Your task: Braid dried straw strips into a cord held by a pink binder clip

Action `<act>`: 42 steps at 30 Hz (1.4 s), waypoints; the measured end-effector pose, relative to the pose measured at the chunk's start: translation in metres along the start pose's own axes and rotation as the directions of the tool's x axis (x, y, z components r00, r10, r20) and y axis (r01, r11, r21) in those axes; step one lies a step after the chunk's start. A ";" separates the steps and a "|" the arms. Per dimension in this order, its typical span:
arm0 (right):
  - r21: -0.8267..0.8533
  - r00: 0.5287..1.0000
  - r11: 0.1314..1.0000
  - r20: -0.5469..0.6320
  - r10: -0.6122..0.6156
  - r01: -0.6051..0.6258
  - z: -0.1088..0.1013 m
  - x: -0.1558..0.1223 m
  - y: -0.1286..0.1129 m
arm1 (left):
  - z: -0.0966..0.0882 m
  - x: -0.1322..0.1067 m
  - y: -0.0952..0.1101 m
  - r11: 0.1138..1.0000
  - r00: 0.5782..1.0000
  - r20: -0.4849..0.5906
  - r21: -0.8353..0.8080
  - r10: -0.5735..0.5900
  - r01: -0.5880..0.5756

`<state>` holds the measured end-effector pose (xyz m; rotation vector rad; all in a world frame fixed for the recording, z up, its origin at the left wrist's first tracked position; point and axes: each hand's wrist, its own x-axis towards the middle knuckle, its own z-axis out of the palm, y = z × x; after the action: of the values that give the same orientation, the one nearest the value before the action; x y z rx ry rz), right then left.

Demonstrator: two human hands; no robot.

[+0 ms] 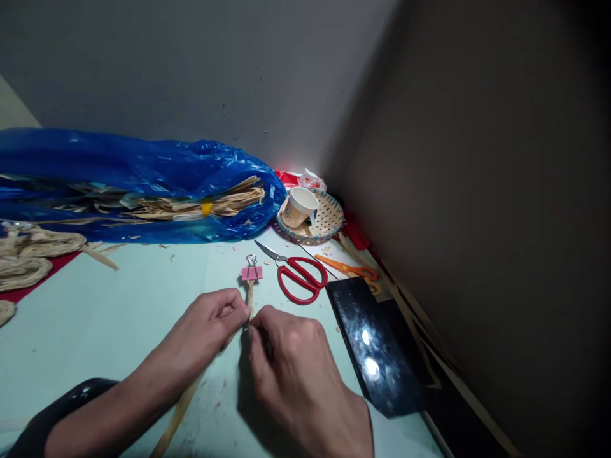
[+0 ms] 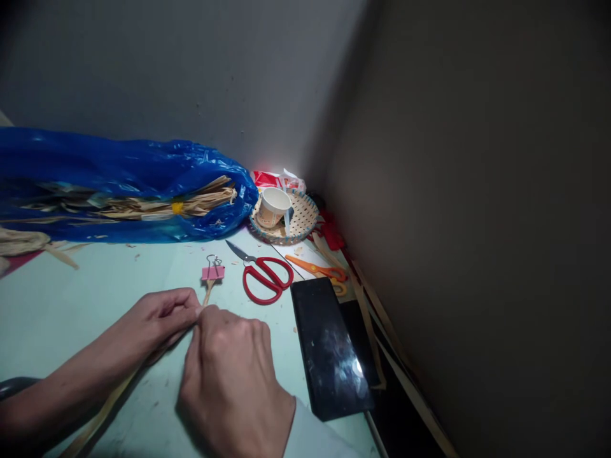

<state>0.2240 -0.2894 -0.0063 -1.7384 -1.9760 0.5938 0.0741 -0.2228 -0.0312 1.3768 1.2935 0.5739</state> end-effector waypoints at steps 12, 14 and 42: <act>-0.295 0.975 0.931 0.115 -0.189 0.215 0.014 -0.007 0.000 | -0.008 -0.008 0.011 0.958 0.975 0.165 -0.222 -0.147 0.182; -0.291 0.968 0.925 0.109 -0.224 0.246 0.014 -0.006 -0.001 | -0.008 -0.007 0.008 0.964 0.975 0.179 -0.207 -0.129 0.166; -0.116 0.790 0.786 0.190 -0.582 0.607 0.013 -0.012 0.015 | -0.027 -0.005 0.015 0.993 0.980 0.196 -0.118 0.031 -0.008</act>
<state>0.2301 -0.3003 -0.0265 -1.0522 -2.5745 0.3328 0.0546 -0.2140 -0.0082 1.3160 1.0715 0.5046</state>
